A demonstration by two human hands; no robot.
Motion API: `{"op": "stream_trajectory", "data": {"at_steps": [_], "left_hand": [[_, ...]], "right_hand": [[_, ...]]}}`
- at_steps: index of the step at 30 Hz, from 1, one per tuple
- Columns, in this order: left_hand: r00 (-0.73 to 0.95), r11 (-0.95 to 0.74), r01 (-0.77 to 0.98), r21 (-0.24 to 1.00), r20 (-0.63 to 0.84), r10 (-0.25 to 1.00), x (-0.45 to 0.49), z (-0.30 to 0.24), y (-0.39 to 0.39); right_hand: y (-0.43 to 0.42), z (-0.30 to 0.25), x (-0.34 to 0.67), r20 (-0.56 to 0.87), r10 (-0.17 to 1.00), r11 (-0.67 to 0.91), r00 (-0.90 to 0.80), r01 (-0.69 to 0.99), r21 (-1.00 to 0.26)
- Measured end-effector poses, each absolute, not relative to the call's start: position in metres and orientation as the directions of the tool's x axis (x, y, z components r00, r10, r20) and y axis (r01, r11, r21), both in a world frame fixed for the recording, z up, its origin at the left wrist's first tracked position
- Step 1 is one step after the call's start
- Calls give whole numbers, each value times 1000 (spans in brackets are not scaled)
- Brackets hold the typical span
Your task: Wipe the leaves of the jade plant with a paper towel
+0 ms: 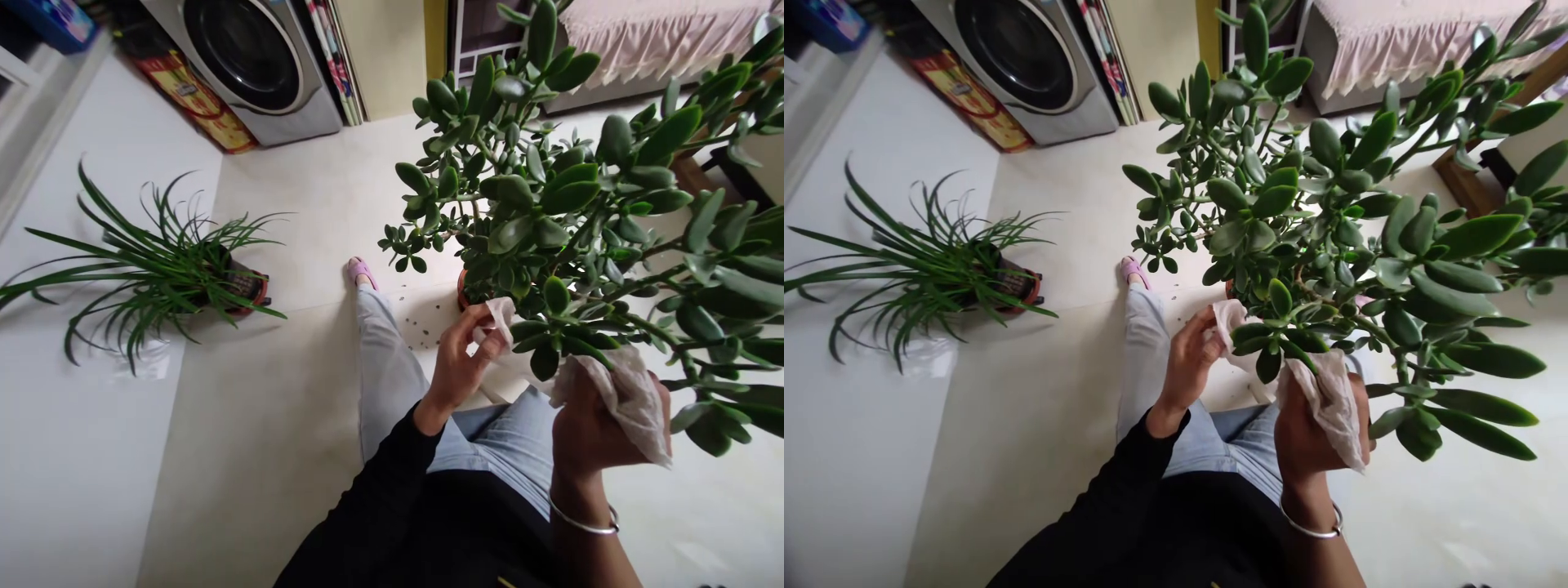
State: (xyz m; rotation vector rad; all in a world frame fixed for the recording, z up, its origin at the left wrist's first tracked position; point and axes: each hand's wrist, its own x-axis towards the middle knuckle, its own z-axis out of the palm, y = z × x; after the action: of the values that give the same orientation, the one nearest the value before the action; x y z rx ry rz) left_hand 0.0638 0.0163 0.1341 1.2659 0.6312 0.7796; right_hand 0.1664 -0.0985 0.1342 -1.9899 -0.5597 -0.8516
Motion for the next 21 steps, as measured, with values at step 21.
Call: {"op": "stream_trajectory", "data": {"at_steps": [21], "left_hand": [[905,-183,228,956,-139,403,84,192,67]], "right_hand": [[-91,143,162,734,69,-427,676,685,-591]]}}
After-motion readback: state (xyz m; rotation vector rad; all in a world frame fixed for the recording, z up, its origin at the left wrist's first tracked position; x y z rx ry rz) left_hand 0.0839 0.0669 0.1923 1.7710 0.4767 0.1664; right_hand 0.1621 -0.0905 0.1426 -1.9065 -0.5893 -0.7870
